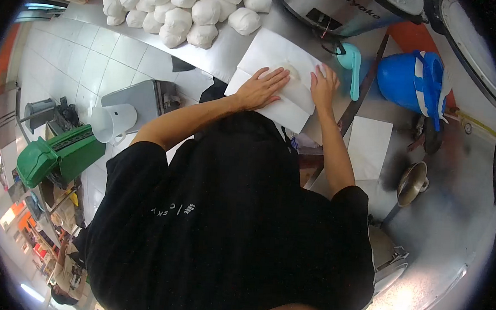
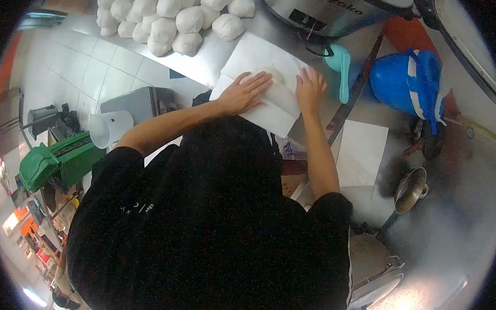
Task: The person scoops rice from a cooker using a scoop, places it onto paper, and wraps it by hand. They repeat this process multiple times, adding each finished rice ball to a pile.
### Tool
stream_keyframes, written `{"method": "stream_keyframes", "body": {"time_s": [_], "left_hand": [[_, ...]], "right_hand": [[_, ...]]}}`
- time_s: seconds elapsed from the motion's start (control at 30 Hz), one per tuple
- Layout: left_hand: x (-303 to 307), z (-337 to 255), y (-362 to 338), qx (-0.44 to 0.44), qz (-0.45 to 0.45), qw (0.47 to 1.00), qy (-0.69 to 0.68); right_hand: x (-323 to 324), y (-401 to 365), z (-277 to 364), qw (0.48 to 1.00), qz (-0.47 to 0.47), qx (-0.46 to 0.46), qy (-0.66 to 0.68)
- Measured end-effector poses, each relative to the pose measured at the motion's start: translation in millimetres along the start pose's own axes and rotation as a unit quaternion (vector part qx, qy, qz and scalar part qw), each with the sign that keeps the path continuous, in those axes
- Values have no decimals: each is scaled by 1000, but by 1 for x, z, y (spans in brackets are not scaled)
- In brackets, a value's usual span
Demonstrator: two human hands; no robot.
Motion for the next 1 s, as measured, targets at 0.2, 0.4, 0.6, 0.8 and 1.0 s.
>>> {"method": "stream_keyframes", "body": {"time_s": [0.2, 0.4, 0.6, 0.8, 1.0], "left_hand": [[15, 47, 64, 24, -8, 999, -28], [17, 89, 108, -5, 168, 984, 52], [55, 75, 70, -16, 13, 1000, 17], [39, 31, -12, 133, -99, 986, 5], [-4, -16, -15, 73, -2, 997, 7]], "right_hand": [[16, -1, 2, 991, -106, 14, 79], [21, -1, 1, 985, -25, -11, 169], [32, 3, -8, 933, 219, -71, 278], [62, 23, 21, 960, 115, 126, 224], [46, 43, 62, 943, 171, 110, 263]]}}
Point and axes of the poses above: each hand's wrist, its own y-axis towards the middle knuckle, its own x-axis out of the back of the hand, z = x × y, the point moved 4 cm from there along y, towards the middle knuckle, and after that the axes turned 6 degrees about -y, right-handed, at the moved point
